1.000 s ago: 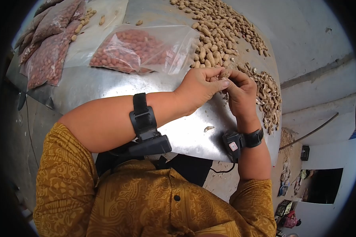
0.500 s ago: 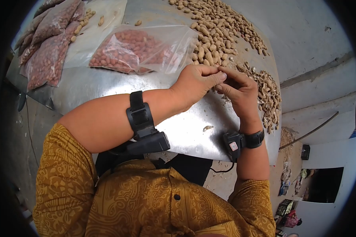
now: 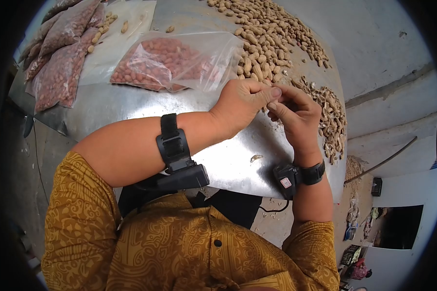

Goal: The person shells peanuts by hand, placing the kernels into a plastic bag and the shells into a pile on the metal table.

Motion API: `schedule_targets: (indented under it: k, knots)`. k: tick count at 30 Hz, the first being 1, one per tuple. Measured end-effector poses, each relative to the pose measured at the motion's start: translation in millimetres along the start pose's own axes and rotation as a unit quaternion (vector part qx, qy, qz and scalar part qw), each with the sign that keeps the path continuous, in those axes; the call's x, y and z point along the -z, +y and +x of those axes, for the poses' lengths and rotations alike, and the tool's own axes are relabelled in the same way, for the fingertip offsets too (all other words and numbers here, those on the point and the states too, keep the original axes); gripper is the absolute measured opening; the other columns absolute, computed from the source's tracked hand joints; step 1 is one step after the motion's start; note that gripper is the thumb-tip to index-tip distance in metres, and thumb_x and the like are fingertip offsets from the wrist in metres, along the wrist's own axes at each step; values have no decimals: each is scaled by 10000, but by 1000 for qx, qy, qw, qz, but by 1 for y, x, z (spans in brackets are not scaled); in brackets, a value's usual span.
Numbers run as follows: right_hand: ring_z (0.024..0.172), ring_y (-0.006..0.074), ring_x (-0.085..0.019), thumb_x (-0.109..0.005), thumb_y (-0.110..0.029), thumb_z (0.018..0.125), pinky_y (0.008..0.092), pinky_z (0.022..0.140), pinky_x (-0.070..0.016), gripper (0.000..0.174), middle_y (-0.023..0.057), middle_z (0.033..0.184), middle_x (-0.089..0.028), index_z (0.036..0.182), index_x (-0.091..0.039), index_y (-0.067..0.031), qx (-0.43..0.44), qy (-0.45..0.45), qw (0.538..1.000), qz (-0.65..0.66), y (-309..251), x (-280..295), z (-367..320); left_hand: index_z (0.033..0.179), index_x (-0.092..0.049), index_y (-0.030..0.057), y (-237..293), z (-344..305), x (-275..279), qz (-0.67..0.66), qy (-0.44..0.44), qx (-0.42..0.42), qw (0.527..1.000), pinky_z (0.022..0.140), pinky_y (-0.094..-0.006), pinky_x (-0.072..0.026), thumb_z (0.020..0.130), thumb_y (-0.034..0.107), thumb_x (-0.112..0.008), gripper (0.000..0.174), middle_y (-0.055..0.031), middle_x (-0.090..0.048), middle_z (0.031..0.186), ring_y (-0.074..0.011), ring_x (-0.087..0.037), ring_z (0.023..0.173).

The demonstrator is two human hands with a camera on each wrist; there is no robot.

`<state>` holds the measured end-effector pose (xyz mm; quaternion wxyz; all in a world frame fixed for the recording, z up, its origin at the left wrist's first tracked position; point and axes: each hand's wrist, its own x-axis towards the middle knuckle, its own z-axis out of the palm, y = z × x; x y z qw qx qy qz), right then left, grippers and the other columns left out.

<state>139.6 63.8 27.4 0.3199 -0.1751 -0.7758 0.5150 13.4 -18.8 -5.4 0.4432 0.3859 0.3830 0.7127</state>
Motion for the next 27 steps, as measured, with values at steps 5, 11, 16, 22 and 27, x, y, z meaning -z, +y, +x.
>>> schedule_targets:
  k: [5,11,16,22,27]
  knots:
    - [604,88,-565,-658,10,756,204,537,-479,289,53,729,-608,1037,-595,31,30,39,998,42,4,-8,0,828,-608,-6,2,1,-5,-18,16,-14,1000,519,-201,-347,850,321,-605,328,-5,-524,669,-71,-419,574]
    - [619,95,-571,-654,9,763,207,549,-484,273,47,737,-601,1029,-595,32,44,68,993,84,10,-13,1,867,-606,-5,4,4,-4,-76,33,27,996,525,-200,-362,858,321,-594,326,2,-499,638,-86,-447,574]
    - [696,107,-590,-656,30,756,219,619,-498,315,75,838,-626,1060,-576,30,53,93,984,145,14,-14,4,987,-581,-7,0,6,0,-169,32,86,981,591,-203,-421,893,294,-544,317,6,-508,748,-83,-471,651]
    - [810,121,-599,-653,49,750,229,707,-495,355,93,950,-630,1092,-559,26,109,81,988,66,19,-3,4,1056,-541,-2,0,7,-1,-239,3,94,966,750,-256,-473,947,238,-423,288,-45,-553,912,-118,-533,822]
    - [839,131,-597,-651,54,748,231,739,-487,365,94,982,-625,1100,-558,24,125,71,988,60,21,-1,5,1125,-493,-10,-8,11,7,-320,-15,126,939,827,-309,-468,940,237,-427,316,-79,-551,1011,-175,-550,885]
